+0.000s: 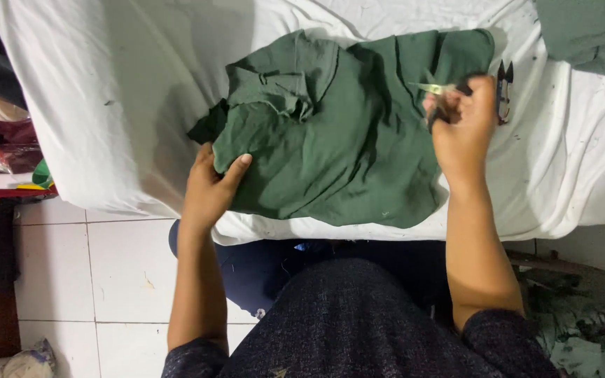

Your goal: Trimming loose threads from the seams of a green garment using scissors

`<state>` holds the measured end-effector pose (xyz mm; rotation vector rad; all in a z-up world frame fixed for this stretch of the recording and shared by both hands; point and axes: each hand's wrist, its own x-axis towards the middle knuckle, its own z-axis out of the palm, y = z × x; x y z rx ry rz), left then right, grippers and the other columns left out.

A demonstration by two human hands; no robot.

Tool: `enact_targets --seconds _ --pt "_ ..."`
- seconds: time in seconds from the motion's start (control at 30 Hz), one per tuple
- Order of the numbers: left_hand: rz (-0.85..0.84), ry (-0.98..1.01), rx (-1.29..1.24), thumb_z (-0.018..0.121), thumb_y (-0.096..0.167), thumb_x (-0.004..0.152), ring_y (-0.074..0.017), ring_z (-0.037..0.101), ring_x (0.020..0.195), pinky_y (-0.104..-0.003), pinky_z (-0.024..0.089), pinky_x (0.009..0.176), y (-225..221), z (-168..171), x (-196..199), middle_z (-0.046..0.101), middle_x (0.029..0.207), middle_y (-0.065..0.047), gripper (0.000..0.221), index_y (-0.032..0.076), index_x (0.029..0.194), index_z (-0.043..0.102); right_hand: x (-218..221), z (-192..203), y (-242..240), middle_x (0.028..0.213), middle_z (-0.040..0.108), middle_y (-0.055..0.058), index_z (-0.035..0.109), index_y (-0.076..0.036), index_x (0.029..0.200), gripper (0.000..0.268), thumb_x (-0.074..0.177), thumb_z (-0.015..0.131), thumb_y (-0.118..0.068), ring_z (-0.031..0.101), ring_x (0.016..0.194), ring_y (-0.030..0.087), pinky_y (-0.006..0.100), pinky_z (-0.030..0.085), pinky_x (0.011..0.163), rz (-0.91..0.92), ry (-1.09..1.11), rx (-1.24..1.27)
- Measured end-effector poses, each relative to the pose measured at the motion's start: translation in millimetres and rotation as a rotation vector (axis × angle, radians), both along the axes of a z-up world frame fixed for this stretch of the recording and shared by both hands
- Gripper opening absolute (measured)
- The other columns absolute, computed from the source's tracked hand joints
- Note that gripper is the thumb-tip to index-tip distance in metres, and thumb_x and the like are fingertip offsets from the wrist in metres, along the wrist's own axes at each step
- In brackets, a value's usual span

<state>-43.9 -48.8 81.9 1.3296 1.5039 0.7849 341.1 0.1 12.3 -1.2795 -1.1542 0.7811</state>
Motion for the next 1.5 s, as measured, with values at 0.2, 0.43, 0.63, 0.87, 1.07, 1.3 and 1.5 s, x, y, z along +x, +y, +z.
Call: enact_targets --seconds 0.2,0.43,0.63,0.87,1.07,1.3,1.5 --pt "0.247 0.720 0.581 0.065 0.042 0.101 -0.0381 0.050 0.116 -0.052 0.042 0.101 -15.8 3.4 33.5 0.047 0.122 -0.017 0.042 0.007 0.122 0.056 -24.8 -13.0 59.8 0.110 0.073 0.019 0.041 -0.004 0.122 0.048 0.087 0.066 0.018 0.074 0.103 0.026 0.036 0.059 0.092 0.127 -0.388 0.049" --pt "-0.081 0.636 0.709 0.064 0.030 0.099 -0.0391 0.054 0.123 -0.053 0.044 0.103 12.9 -31.0 49.6 0.058 0.127 -0.017 0.039 0.005 0.130 0.061 -36.8 -61.0 103.1 0.096 0.070 0.010 0.049 -0.005 0.117 0.043 0.084 0.071 0.012 0.071 0.091 0.029 0.045 0.055 0.075 0.096 -0.650 0.022" --pt "0.083 0.693 0.679 0.060 0.038 0.101 -0.0343 0.054 0.114 -0.047 0.043 0.096 17.0 -55.6 49.8 0.059 0.119 -0.010 0.035 0.010 0.123 0.066 -18.0 -66.2 103.5 0.091 0.033 0.004 0.035 -0.009 0.103 0.036 0.096 0.053 0.021 0.062 0.086 0.024 0.040 0.052 0.102 0.122 0.135 0.168" --pt "0.129 0.603 0.781 0.062 0.025 0.103 -0.0333 0.056 0.106 -0.046 0.046 0.092 18.4 -61.6 44.6 0.060 0.111 -0.012 0.021 0.006 0.111 0.065 -19.9 -28.5 66.8 0.091 0.061 0.016 0.035 -0.010 0.105 0.034 0.098 0.064 0.005 0.057 0.076 0.024 0.038 0.052 0.074 0.098 0.242 0.091" --pt "0.155 0.637 0.767 0.061 0.026 0.102 -0.0335 0.056 0.104 -0.045 0.044 0.090 19.6 -64.1 47.7 0.061 0.108 -0.012 0.021 0.006 0.107 0.064 -17.3 -26.2 53.1 0.097 0.060 0.013 0.037 -0.007 0.115 0.041 0.094 0.054 0.024 0.074 0.092 0.024 0.033 0.062 0.075 0.114 -0.089 0.046" --pt "0.145 0.606 0.769 0.061 0.025 0.102 -0.0336 0.057 0.105 -0.046 0.045 0.092 15.9 -61.0 45.7 0.062 0.109 -0.012 0.021 0.005 0.108 0.065 -40.5 -44.6 100.4 0.097 0.075 -0.001 0.052 -0.011 0.116 0.041 0.081 0.070 0.001 0.072 0.092 0.025 0.047 0.054 0.071 0.061 -0.730 -0.164" --pt "0.164 0.638 0.744 0.062 0.025 0.101 -0.0343 0.057 0.109 -0.047 0.046 0.093 13.6 -64.7 48.1 0.062 0.112 -0.012 0.021 0.006 0.108 0.066 -22.8 -67.5 103.6 0.099 0.069 0.012 0.043 -0.007 0.117 0.039 0.088 0.062 0.011 0.072 0.089 0.029 0.040 0.054 0.077 0.042 -0.519 0.019"
